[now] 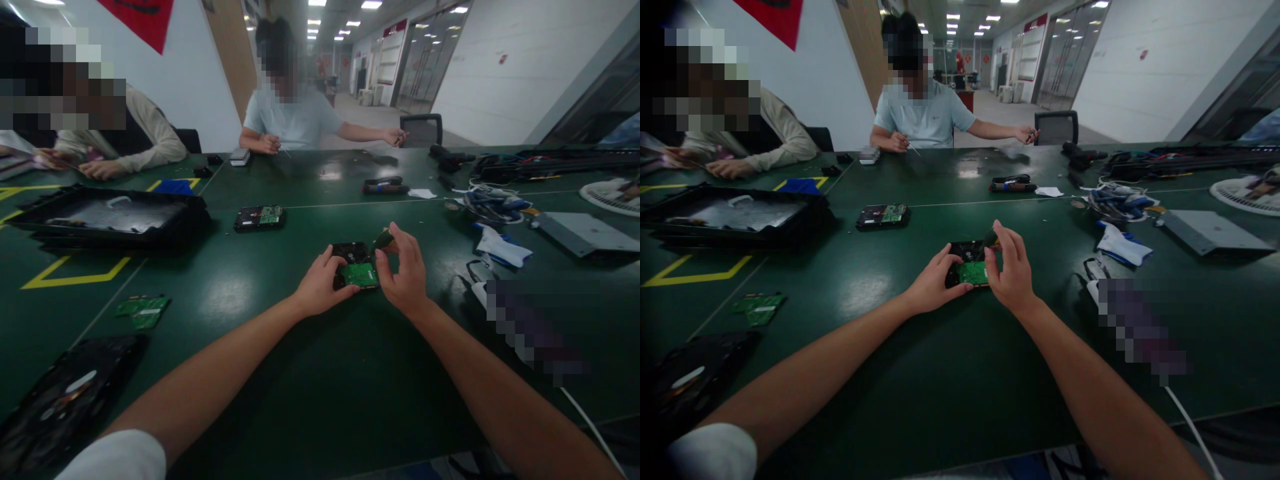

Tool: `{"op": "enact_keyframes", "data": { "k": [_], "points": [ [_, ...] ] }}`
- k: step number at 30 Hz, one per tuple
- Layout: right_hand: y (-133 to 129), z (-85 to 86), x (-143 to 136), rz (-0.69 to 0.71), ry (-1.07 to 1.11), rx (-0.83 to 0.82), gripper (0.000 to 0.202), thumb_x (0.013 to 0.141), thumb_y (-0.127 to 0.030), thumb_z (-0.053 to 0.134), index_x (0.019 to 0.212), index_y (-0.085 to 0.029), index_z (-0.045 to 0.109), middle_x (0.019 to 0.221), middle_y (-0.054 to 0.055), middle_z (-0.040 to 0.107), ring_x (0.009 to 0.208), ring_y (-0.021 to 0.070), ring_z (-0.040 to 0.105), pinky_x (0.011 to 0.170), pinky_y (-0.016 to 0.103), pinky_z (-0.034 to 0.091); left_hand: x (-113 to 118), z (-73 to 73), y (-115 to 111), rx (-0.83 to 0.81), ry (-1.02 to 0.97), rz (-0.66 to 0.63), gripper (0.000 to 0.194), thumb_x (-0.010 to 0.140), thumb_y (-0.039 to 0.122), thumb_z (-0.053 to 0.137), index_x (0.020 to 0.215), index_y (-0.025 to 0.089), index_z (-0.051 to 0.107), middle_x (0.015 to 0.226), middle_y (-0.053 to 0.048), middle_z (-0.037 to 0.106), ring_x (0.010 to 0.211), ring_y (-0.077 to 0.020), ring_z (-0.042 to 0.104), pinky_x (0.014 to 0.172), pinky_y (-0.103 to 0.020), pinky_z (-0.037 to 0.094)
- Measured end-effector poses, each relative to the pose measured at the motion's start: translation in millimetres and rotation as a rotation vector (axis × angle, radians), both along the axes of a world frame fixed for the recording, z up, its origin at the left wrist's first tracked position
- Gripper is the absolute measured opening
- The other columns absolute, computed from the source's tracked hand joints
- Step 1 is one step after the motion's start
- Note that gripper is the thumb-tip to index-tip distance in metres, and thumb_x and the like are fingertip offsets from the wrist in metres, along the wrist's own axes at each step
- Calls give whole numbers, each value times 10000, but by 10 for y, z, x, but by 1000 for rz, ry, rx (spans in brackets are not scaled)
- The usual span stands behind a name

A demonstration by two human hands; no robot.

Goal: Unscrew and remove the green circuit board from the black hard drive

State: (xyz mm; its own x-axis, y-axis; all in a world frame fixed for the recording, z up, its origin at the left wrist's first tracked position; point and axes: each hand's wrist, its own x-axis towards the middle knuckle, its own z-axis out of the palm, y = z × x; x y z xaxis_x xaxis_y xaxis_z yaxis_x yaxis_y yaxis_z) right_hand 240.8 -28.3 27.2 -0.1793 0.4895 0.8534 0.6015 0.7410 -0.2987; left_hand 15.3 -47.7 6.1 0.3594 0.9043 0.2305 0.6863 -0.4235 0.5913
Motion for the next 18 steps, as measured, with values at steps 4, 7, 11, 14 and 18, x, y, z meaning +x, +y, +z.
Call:
{"op": "enact_keyframes", "data": {
  "k": [4, 7, 11, 14, 18],
  "points": [
    [2, 14, -2, -1, -4, 5, 652, 1023, -223, 515, 1628, -331, 298, 1476, 119, 557, 1214, 282, 664, 1026, 532, 613, -2, -12, 7, -3, -2, 0, 581, 845, 574, 748, 1274, 225, 569, 1639, -199, 403, 1611, -362, 210, 1232, -579, 343],
    [-3, 18, 3, 5, 0, 7, 637, 1024, -209, 508, 1621, -326, 321, 1453, 120, 569, 1231, 284, 656, 1029, 526, 611, -5, -19, 11, -3, -6, 4, 583, 846, 576, 747, 1277, 228, 567, 1636, -196, 408, 1610, -360, 215, 1234, -577, 339],
    [-18, 22, -2, -23, 33, 37, 643, 998, -229, 585, 1596, -318, 365, 1363, 125, 590, 1146, 274, 657, 904, 474, 654, -5, -20, 13, -7, 0, 2, 582, 848, 574, 747, 1275, 220, 571, 1638, -203, 401, 1608, -366, 217, 1229, -576, 348],
    [-30, 35, -9, -40, 45, 62, 647, 970, -242, 650, 1566, -315, 408, 1284, 112, 606, 1066, 255, 649, 846, 448, 654, 0, -17, 13, -3, 3, 3, 596, 844, 568, 753, 1282, 207, 571, 1639, -217, 394, 1608, -367, 218, 1233, -567, 347],
    [-33, 57, -9, -23, 19, 88, 614, 976, -192, 626, 1551, -305, 442, 1311, 112, 614, 1072, 248, 659, 889, 458, 639, 8, -15, 14, 5, 4, 4, 597, 844, 563, 755, 1280, 197, 576, 1632, -228, 398, 1608, -364, 219, 1242, -545, 343]
  ]
}}
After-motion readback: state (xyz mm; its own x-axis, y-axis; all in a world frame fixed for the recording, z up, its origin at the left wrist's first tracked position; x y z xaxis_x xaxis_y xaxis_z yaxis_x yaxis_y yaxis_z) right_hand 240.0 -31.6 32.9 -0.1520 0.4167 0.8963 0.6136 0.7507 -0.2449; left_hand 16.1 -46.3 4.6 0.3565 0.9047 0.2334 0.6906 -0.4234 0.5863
